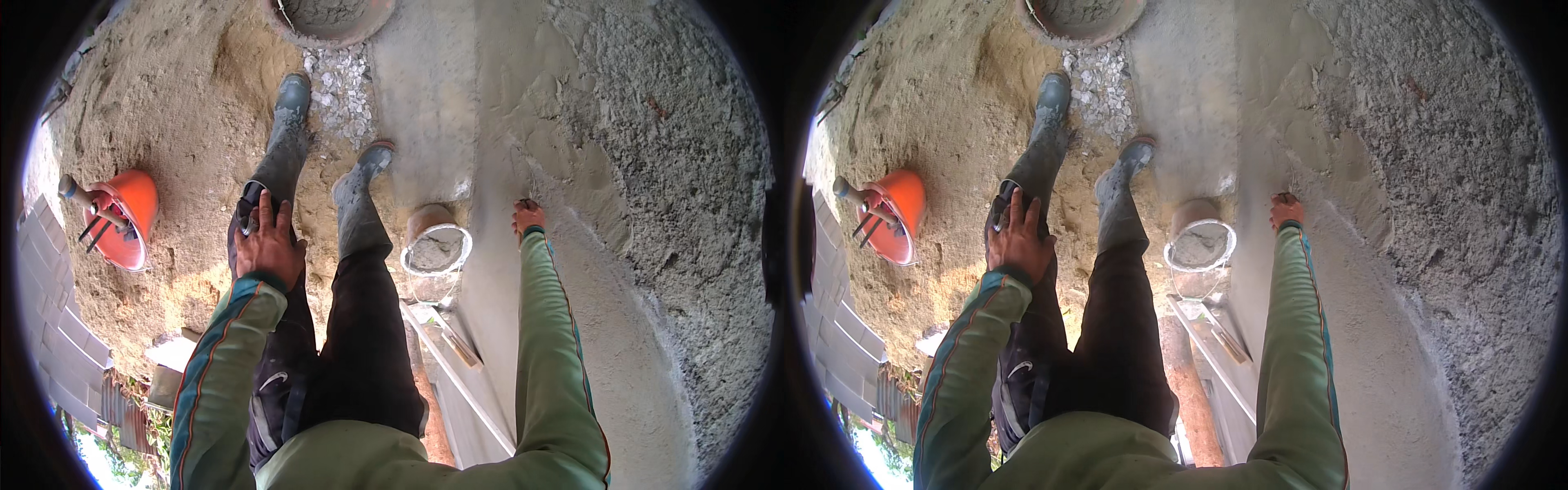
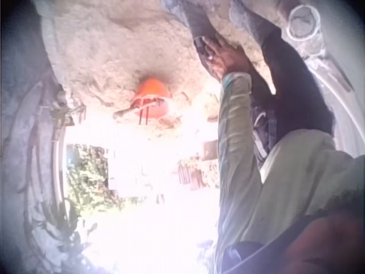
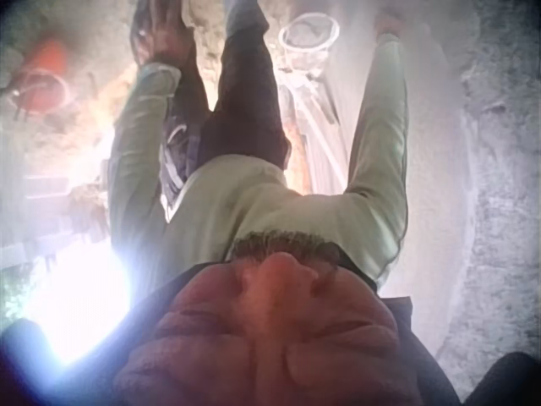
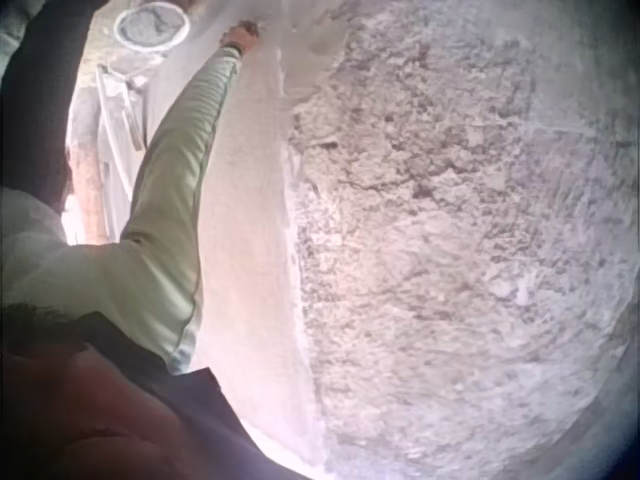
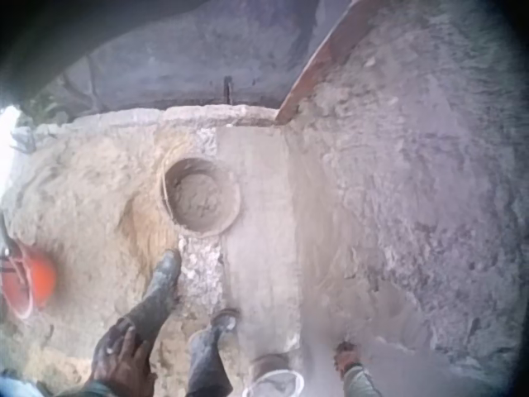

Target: The person scoops wet cement from a bucket with a trowel and applies it to a vertical wall surface, smoothing the layer in repeated strokes. The person occasionally repositions the bucket and continues spreading cement across the wall area.

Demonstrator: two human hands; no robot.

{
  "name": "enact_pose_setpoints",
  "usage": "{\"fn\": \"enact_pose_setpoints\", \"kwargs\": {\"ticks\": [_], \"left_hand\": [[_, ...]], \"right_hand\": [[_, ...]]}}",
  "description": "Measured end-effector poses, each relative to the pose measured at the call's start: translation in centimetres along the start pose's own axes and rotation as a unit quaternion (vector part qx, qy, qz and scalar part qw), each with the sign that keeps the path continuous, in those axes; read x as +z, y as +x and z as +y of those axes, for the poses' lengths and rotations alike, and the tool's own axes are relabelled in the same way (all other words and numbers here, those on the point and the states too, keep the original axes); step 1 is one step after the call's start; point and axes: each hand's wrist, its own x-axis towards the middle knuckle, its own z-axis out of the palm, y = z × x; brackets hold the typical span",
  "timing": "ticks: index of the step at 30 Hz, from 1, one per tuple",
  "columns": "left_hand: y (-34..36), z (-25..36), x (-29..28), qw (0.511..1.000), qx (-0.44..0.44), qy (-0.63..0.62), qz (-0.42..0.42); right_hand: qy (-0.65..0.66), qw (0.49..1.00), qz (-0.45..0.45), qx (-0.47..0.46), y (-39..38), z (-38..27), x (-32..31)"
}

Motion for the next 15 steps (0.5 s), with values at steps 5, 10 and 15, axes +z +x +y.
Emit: {"fn": "enact_pose_setpoints", "kwargs": {"ticks": [5,10,15], "left_hand": [[0.3,0.8,-0.6,1.000,-0.008,-0.007,-0.028],[0.0,1.0,-0.9,1.000,-0.014,0.003,-0.027],[0.1,1.5,-1.6,1.000,-0.009,0.016,0.006]], "right_hand": [[0.107,0.979,0.119,-0.128,-1.5,3.1,0.3],[0.230,0.950,0.148,-0.147,-9.5,3.3,-0.6],[0.243,0.940,0.143,-0.191,-14.7,3.9,-5.2]]}}
